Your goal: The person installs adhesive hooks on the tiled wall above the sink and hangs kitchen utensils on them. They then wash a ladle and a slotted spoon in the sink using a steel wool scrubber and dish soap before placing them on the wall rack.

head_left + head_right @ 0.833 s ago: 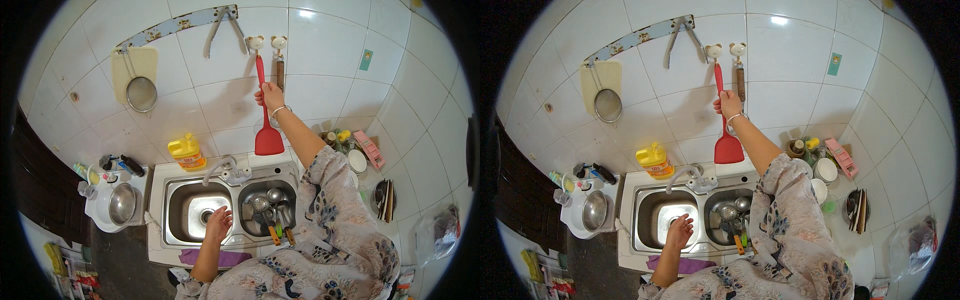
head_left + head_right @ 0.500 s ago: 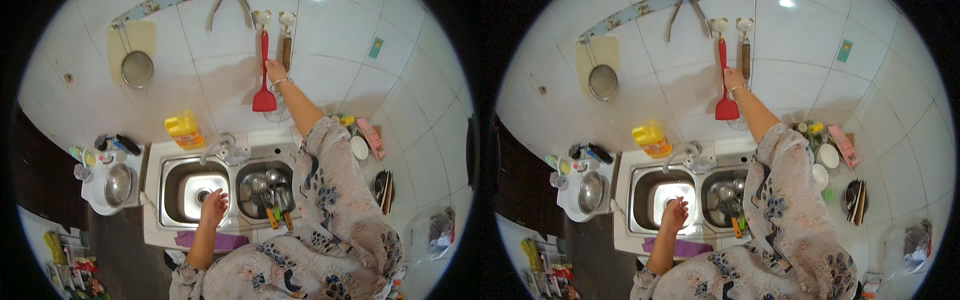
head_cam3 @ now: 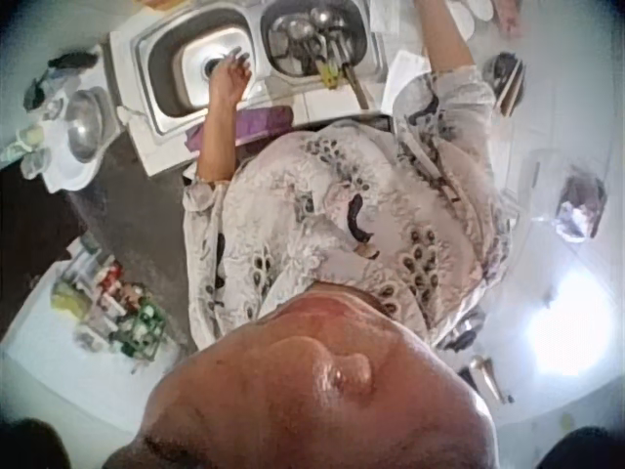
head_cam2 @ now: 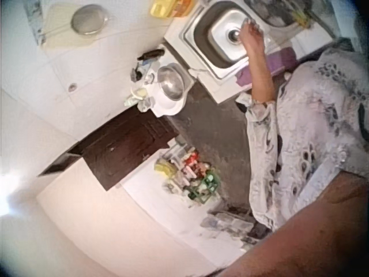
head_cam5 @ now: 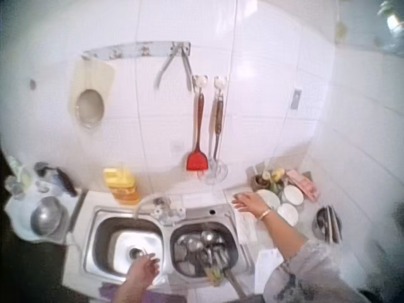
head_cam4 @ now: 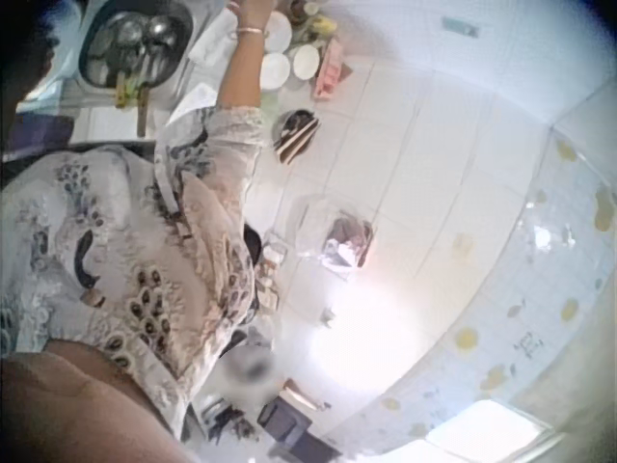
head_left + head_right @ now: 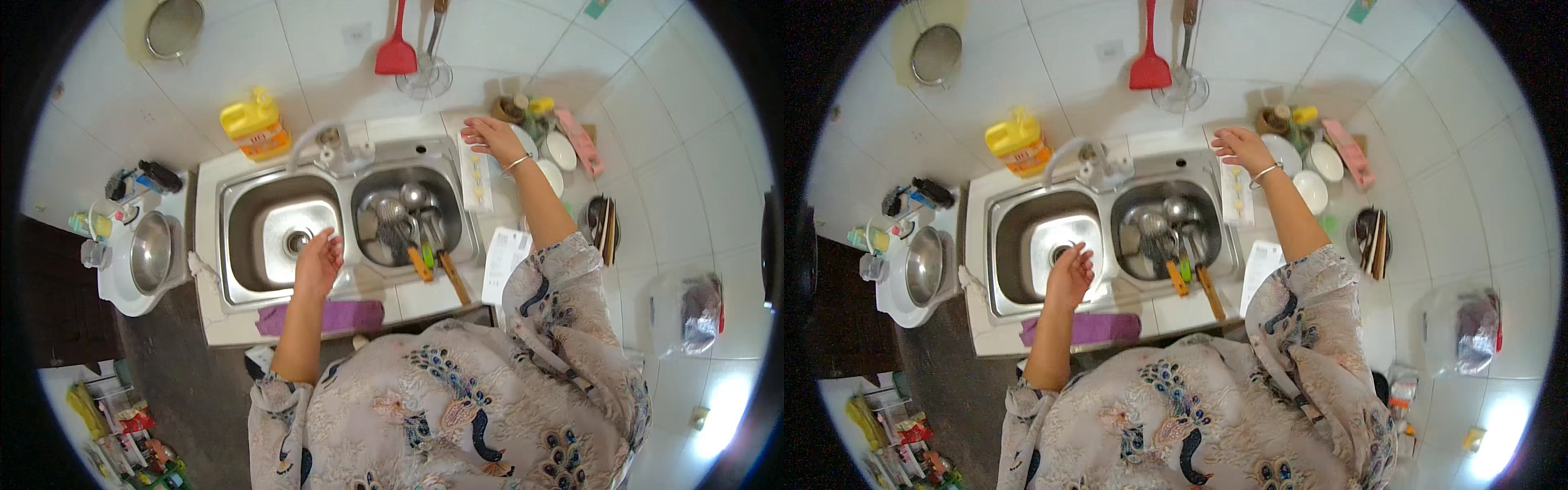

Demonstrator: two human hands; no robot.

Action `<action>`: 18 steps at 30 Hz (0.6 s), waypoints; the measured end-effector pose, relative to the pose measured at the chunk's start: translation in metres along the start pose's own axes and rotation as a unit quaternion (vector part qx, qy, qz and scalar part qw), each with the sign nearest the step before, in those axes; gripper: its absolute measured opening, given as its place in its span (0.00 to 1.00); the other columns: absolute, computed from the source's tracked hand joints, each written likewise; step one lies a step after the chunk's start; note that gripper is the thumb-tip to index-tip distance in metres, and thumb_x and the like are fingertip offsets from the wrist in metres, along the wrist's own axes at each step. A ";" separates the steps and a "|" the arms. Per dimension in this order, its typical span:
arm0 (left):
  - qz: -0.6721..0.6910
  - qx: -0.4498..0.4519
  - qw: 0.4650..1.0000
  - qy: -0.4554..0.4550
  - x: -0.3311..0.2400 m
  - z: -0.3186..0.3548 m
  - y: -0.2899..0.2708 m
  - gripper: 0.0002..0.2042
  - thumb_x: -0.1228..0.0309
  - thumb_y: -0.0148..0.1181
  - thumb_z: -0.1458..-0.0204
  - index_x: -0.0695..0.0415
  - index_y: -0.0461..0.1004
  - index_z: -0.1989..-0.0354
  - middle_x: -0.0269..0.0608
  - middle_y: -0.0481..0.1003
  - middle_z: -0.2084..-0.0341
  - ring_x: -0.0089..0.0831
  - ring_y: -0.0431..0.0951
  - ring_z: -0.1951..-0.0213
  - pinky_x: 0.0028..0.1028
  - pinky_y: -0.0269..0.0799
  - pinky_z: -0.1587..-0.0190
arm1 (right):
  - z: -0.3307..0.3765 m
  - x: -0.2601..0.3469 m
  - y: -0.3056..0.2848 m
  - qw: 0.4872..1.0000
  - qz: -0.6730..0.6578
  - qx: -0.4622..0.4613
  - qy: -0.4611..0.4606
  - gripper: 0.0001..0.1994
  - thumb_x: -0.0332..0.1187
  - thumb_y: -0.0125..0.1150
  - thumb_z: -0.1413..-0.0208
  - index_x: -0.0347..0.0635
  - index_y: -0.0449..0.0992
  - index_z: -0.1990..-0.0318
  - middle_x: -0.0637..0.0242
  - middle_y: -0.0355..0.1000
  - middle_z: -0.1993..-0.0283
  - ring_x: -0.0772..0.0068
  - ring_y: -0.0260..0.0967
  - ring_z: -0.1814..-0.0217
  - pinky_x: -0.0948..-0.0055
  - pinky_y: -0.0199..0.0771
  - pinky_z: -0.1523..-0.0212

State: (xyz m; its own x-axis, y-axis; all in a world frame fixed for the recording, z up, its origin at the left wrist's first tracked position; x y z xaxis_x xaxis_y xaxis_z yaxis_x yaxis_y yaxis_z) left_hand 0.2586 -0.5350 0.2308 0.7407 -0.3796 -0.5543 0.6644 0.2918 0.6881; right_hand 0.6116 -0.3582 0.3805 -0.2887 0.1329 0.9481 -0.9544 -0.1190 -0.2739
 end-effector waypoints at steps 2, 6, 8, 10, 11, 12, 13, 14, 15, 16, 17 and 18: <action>0.004 0.023 1.000 0.008 0.002 -0.004 -0.004 0.14 0.66 0.50 0.46 0.60 0.66 0.53 0.39 0.71 0.69 0.23 0.69 0.73 0.22 0.66 0.72 | 0.019 -0.050 -0.019 0.999 -0.010 -0.038 0.025 0.17 0.42 0.49 0.43 0.39 0.71 0.54 0.65 0.73 0.61 0.77 0.70 0.65 0.78 0.71 0.65; -0.015 -0.009 1.000 -0.001 0.010 0.004 -0.022 0.14 0.67 0.50 0.46 0.59 0.66 0.53 0.38 0.71 0.68 0.22 0.69 0.72 0.21 0.67 0.70 | 0.085 -0.148 -0.010 0.990 0.114 -0.022 0.080 0.15 0.41 0.52 0.46 0.39 0.75 0.60 0.64 0.74 0.68 0.77 0.71 0.66 0.77 0.72 0.66; -0.003 -0.016 1.000 -0.023 0.021 -0.001 -0.033 0.14 0.67 0.50 0.46 0.59 0.66 0.54 0.37 0.71 0.69 0.22 0.69 0.72 0.21 0.67 0.71 | 0.120 -0.178 0.010 0.976 0.194 0.031 0.089 0.15 0.41 0.53 0.47 0.39 0.76 0.62 0.63 0.74 0.71 0.75 0.71 0.65 0.75 0.72 0.66; 0.002 -0.011 0.999 -0.039 0.037 -0.004 -0.041 0.13 0.67 0.50 0.46 0.59 0.67 0.55 0.36 0.71 0.70 0.22 0.69 0.73 0.21 0.67 0.71 | 0.146 -0.194 0.035 0.941 0.313 0.091 0.092 0.20 0.46 0.55 0.50 0.37 0.73 0.59 0.62 0.74 0.71 0.74 0.70 0.69 0.77 0.70 0.69; -0.004 -0.011 0.999 -0.042 0.039 -0.003 -0.040 0.13 0.67 0.51 0.46 0.59 0.67 0.55 0.36 0.71 0.70 0.22 0.69 0.73 0.21 0.67 0.71 | 0.152 -0.201 0.046 0.907 0.390 0.128 0.090 0.26 0.51 0.56 0.51 0.35 0.70 0.54 0.62 0.73 0.71 0.76 0.69 0.73 0.80 0.69 0.73; -0.012 -0.012 0.999 -0.045 0.044 -0.002 -0.037 0.13 0.67 0.51 0.47 0.59 0.67 0.56 0.36 0.71 0.70 0.22 0.69 0.73 0.21 0.67 0.71 | 0.163 -0.193 0.059 0.900 0.393 0.132 0.132 0.29 0.51 0.57 0.53 0.34 0.68 0.51 0.61 0.73 0.72 0.75 0.69 0.73 0.79 0.69 0.73; -0.019 -0.013 0.999 -0.048 0.048 -0.001 -0.035 0.12 0.67 0.51 0.47 0.59 0.67 0.56 0.36 0.71 0.71 0.22 0.69 0.73 0.21 0.67 0.71 | 0.173 -0.182 0.070 0.892 0.395 0.136 0.174 0.32 0.52 0.59 0.54 0.34 0.66 0.49 0.59 0.72 0.73 0.74 0.69 0.74 0.78 0.69 0.72; -0.024 -0.007 0.999 -0.048 0.053 -0.004 -0.032 0.11 0.68 0.52 0.47 0.59 0.68 0.57 0.35 0.71 0.71 0.22 0.69 0.74 0.21 0.67 0.73 | 0.181 -0.175 0.078 0.881 0.398 0.137 0.215 0.35 0.53 0.60 0.56 0.33 0.63 0.46 0.58 0.72 0.73 0.73 0.69 0.74 0.77 0.69 0.72; -0.027 -0.005 0.998 -0.056 0.057 -0.004 -0.030 0.11 0.68 0.52 0.47 0.58 0.68 0.58 0.36 0.72 0.71 0.21 0.69 0.74 0.21 0.67 0.73 | 0.184 -0.178 0.084 0.887 0.390 0.140 0.204 0.37 0.53 0.60 0.57 0.34 0.61 0.45 0.55 0.72 0.68 0.68 0.70 0.69 0.74 0.70 0.68; -0.030 -0.005 0.997 -0.064 0.062 -0.004 -0.029 0.11 0.67 0.52 0.47 0.58 0.68 0.58 0.36 0.72 0.71 0.21 0.69 0.74 0.20 0.67 0.73 | 0.185 -0.183 0.089 0.892 0.384 0.143 0.194 0.39 0.54 0.61 0.58 0.34 0.59 0.44 0.51 0.71 0.63 0.63 0.71 0.65 0.71 0.70 0.64; -0.031 -0.003 0.997 -0.071 0.065 -0.005 -0.025 0.11 0.67 0.53 0.47 0.58 0.67 0.58 0.36 0.72 0.71 0.21 0.69 0.74 0.20 0.66 0.74 | 0.185 -0.182 0.095 0.896 0.378 0.145 0.182 0.42 0.54 0.61 0.59 0.34 0.56 0.42 0.48 0.71 0.58 0.58 0.72 0.60 0.67 0.70 0.60; -0.037 -0.011 0.996 -0.079 0.067 -0.006 -0.023 0.11 0.67 0.52 0.47 0.58 0.68 0.58 0.36 0.72 0.72 0.21 0.68 0.75 0.20 0.66 0.74 | 0.189 -0.174 0.099 0.903 0.336 0.141 0.230 0.40 0.52 0.61 0.58 0.34 0.56 0.43 0.47 0.71 0.59 0.54 0.71 0.59 0.66 0.70 0.58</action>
State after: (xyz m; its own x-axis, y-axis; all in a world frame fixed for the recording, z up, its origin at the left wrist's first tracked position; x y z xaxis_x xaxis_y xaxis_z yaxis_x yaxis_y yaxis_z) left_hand 0.2931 -0.5616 0.1746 0.6665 -0.5331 -0.5212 0.7196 0.2774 0.6365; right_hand 0.5818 -0.5792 0.2188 -0.8577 0.3245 0.3988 -0.5139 -0.5614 -0.6487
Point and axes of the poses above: each hand's wrist, its own z-axis away from the middle knuckle, its own y-axis out of the palm, x = y × z, the point moved 5 cm from there along -z, towards the middle knuckle
